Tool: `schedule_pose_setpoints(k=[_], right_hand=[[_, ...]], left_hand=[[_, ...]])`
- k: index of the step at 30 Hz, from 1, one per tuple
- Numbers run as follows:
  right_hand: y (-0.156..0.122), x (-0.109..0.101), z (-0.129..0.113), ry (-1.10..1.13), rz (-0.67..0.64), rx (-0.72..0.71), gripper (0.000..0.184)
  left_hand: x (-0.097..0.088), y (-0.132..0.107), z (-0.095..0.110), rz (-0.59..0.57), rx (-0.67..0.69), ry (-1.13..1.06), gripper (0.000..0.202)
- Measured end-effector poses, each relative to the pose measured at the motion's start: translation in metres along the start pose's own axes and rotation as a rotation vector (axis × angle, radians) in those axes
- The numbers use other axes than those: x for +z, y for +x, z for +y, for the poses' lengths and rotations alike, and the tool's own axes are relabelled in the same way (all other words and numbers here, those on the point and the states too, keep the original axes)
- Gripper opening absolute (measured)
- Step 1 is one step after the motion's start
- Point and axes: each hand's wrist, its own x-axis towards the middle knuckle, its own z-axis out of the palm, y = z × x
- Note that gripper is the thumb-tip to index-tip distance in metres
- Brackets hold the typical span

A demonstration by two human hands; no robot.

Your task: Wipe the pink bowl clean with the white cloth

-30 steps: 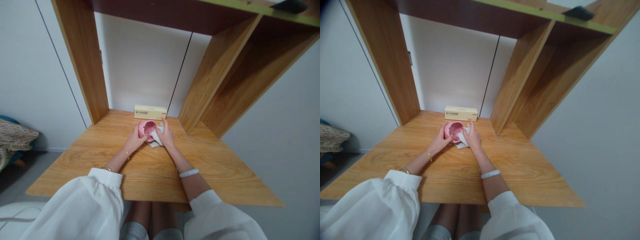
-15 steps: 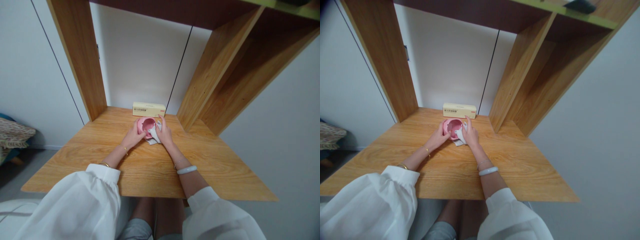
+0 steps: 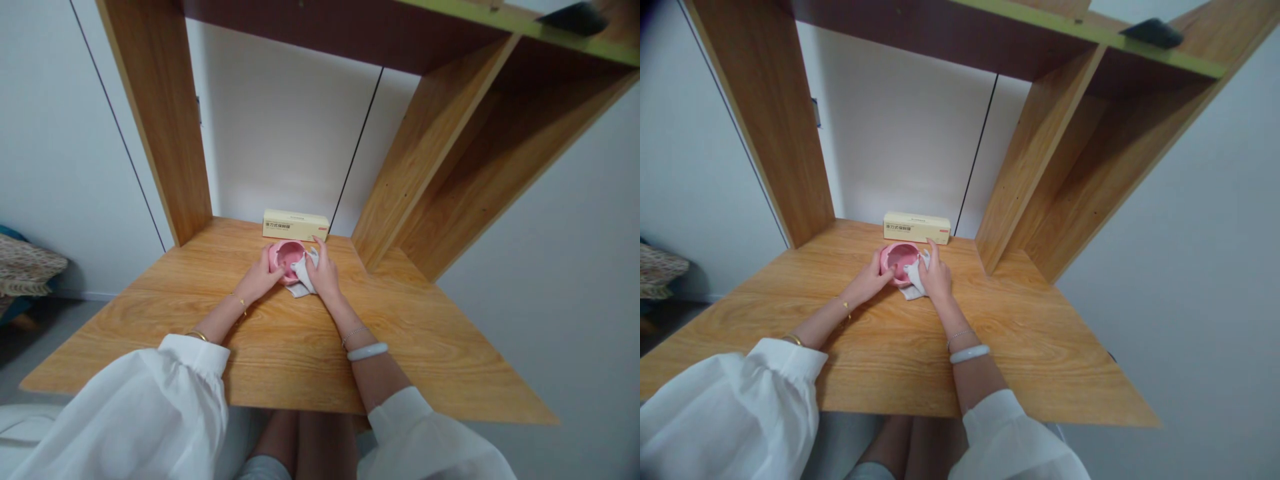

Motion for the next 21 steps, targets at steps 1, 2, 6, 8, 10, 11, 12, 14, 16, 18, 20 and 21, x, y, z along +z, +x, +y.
schedule_pose_setpoints(k=[1,2,6,8,10,11,12,14,16,18,20,21], right_hand=[[0.0001,0.0001,0.0000,0.000,-0.002,0.004,0.053],[0.0004,0.0005,0.0001,0.000,-0.003,0.010,0.053],[0.0017,0.0030,0.0015,0.025,0.010,0.028,0.054],[0.0021,0.0035,0.0021,0.049,0.025,0.039,0.054],[0.0023,0.0032,0.0024,0.073,0.049,0.061,0.053],[0.0023,0.0028,0.0025,0.083,0.061,0.073,0.053],[0.0024,0.0025,0.0026,0.091,0.071,0.085,0.053],[0.0023,0.0023,0.0028,0.096,0.066,0.107,0.055],[0.0020,0.0032,0.0029,0.097,0.031,0.127,0.059],[0.0014,0.0049,0.0025,0.114,0.002,0.139,0.061],[0.0005,0.0069,0.0017,0.145,-0.006,0.135,0.058],[0.0001,0.0078,0.0011,0.161,-0.006,0.130,0.056]], left_hand=[[-0.0003,-0.0001,0.0002,-0.003,0.004,-0.001,0.062],[-0.0006,-0.0002,0.0005,-0.005,0.009,-0.004,0.061],[-0.0008,-0.0008,0.0009,0.001,-0.001,-0.004,0.061],[-0.0003,-0.0008,0.0000,0.011,-0.014,0.002,0.063],[0.0004,-0.0003,-0.0018,0.025,-0.015,-0.008,0.063],[0.0008,0.0002,-0.0030,0.034,-0.012,-0.018,0.063],[0.0012,0.0008,-0.0043,0.041,-0.010,-0.029,0.062],[0.0018,0.0022,-0.0069,0.049,-0.012,-0.048,0.059],[0.0018,0.0030,-0.0086,0.046,-0.013,-0.058,0.057],[0.0009,0.0026,-0.0088,0.032,-0.010,-0.051,0.057],[-0.0009,0.0009,-0.0070,0.022,-0.020,-0.013,0.058],[-0.0020,-0.0003,-0.0056,0.016,-0.041,0.023,0.057]])
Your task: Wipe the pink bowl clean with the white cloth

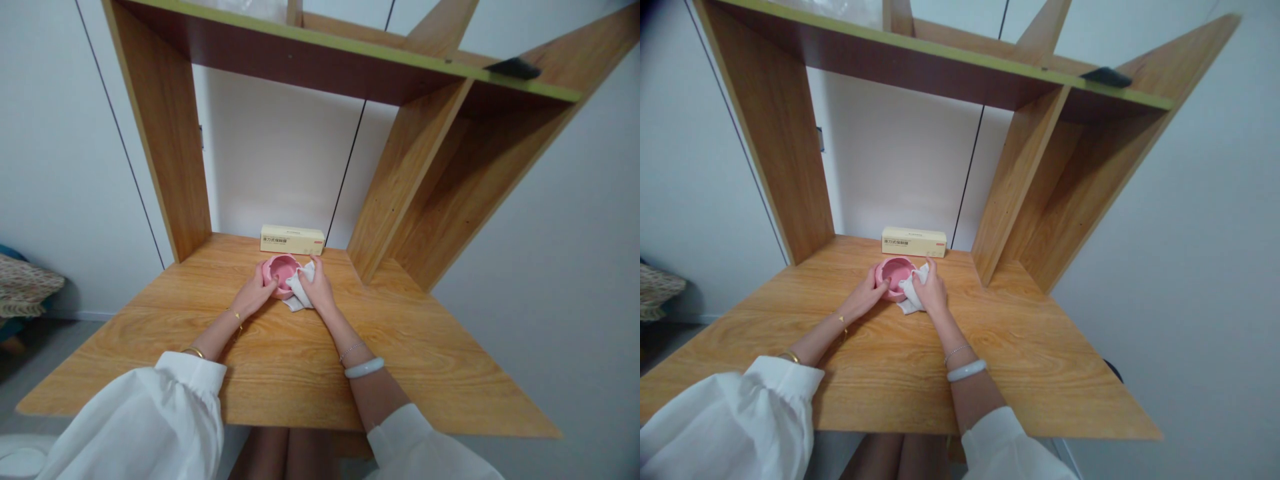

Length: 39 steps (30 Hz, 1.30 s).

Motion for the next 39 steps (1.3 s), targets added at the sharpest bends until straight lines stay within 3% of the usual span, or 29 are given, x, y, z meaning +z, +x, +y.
schedule_pose_setpoints(k=[5,9,12,18,26,30,33,35,39], right_hand=[[0.001,0.000,0.000,0.059,-0.018,-0.019,0.056],[0.003,-0.007,0.001,0.024,-0.004,0.023,0.054],[0.001,-0.012,0.000,-0.130,-0.081,0.056,0.052],[-0.004,-0.010,-0.005,-0.330,-0.280,0.008,0.046],[-0.004,-0.025,-0.004,-0.336,-0.260,-0.065,0.050],[-0.008,-0.033,-0.004,-0.327,-0.267,-0.095,0.046],[-0.012,-0.042,-0.007,-0.267,-0.202,-0.111,0.042],[-0.017,-0.057,-0.015,-0.193,-0.110,-0.136,0.039],[-0.036,-0.116,-0.049,0.050,0.119,-0.298,0.032]], left_hand=[[-0.006,-0.003,0.005,-0.028,-0.137,0.176,0.055],[-0.009,-0.001,0.002,-0.046,-0.214,0.129,0.054],[-0.013,0.000,0.000,-0.114,-0.296,0.064,0.053],[-0.017,0.000,-0.002,-0.133,-0.255,0.014,0.040],[-0.018,-0.001,-0.003,-0.210,-0.294,-0.006,0.038],[-0.025,-0.006,0.009,-0.217,-0.307,0.066,0.052],[-0.037,-0.024,0.030,-0.095,-0.293,0.228,0.067],[-0.046,-0.050,0.045,-0.006,-0.262,0.312,0.071],[-0.061,-0.129,0.058,0.017,-0.141,0.169,0.054]])
